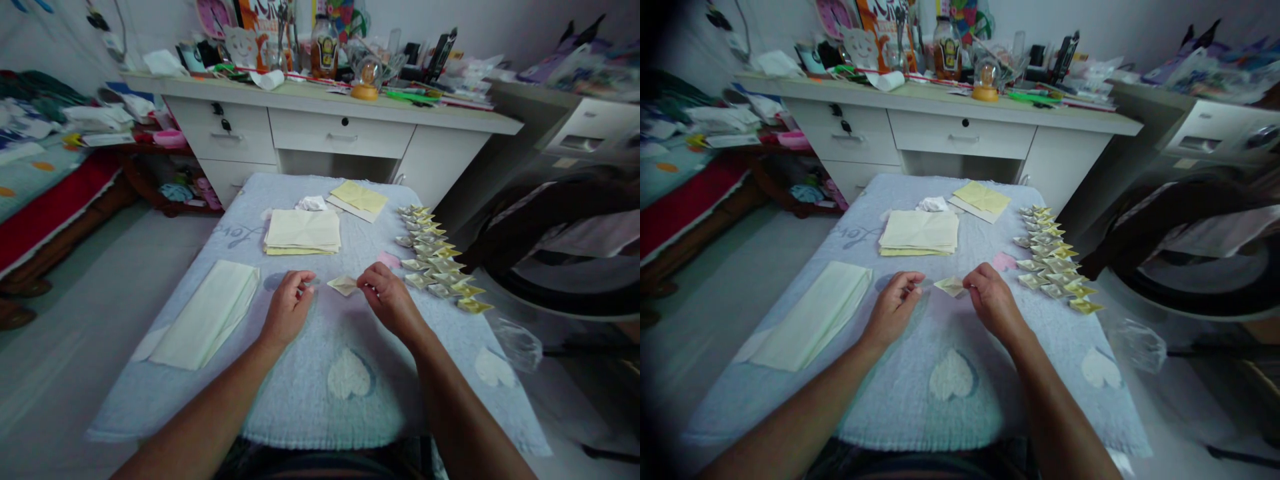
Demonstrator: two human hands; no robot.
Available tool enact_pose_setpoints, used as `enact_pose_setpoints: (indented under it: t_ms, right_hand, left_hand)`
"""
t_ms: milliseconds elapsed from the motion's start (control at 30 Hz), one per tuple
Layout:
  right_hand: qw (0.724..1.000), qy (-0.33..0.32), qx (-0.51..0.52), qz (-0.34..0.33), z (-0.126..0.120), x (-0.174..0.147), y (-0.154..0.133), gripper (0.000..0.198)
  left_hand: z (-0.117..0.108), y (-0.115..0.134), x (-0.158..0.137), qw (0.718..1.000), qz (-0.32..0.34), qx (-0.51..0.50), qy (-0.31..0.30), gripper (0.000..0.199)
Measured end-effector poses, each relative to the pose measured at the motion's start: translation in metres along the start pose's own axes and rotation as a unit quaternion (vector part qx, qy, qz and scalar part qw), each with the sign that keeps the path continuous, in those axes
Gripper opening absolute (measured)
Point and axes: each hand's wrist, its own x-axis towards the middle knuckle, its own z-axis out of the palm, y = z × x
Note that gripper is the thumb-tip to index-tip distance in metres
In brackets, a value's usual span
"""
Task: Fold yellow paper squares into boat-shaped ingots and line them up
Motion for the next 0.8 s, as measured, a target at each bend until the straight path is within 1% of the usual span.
enact_pose_setpoints:
  t_ms: [100,167,267,367,433,600,700,800]
  right_hand:
    - [0.999,0.034,-0.038,0.018,-0.027,-0.007,0.004,0.017]
    - [0.996,0.054,-0.066,0.033,-0.044,-0.015,0.012,0.017]
    - [0.99,0.075,-0.109,0.056,-0.066,-0.033,0.032,0.014]
    - [0.98,0.083,-0.157,0.092,-0.085,-0.054,0.056,0.015]
    - [0.973,0.085,-0.186,0.104,-0.096,-0.068,0.07,0.014]
    - [0.961,0.131,-0.22,0.108,-0.116,-0.09,0.095,0.013]
    - [0.955,0.141,-0.229,0.123,-0.121,-0.094,0.104,0.015]
    - [0.956,0.139,-0.226,0.126,-0.122,-0.096,0.108,0.014]
  left_hand:
    - [0.0,-0.002,0.0,1.0,-0.002,0.001,-0.006,0.02]
    - [0.001,-0.002,0.0,1.0,-0.003,0.005,-0.012,0.019]
    - [0.001,-0.002,0.001,1.0,-0.009,0.013,-0.025,0.019]
    - [0.002,-0.003,0.001,0.999,-0.009,0.022,-0.032,0.019]
    - [0.002,-0.004,0.001,0.999,-0.008,0.028,-0.034,0.019]
    - [0.003,-0.008,0.001,0.998,-0.005,0.04,-0.046,0.018]
    - [0.003,-0.009,0.002,0.998,-0.004,0.044,-0.048,0.017]
    - [0.003,-0.011,0.002,0.998,-0.003,0.044,-0.049,0.017]
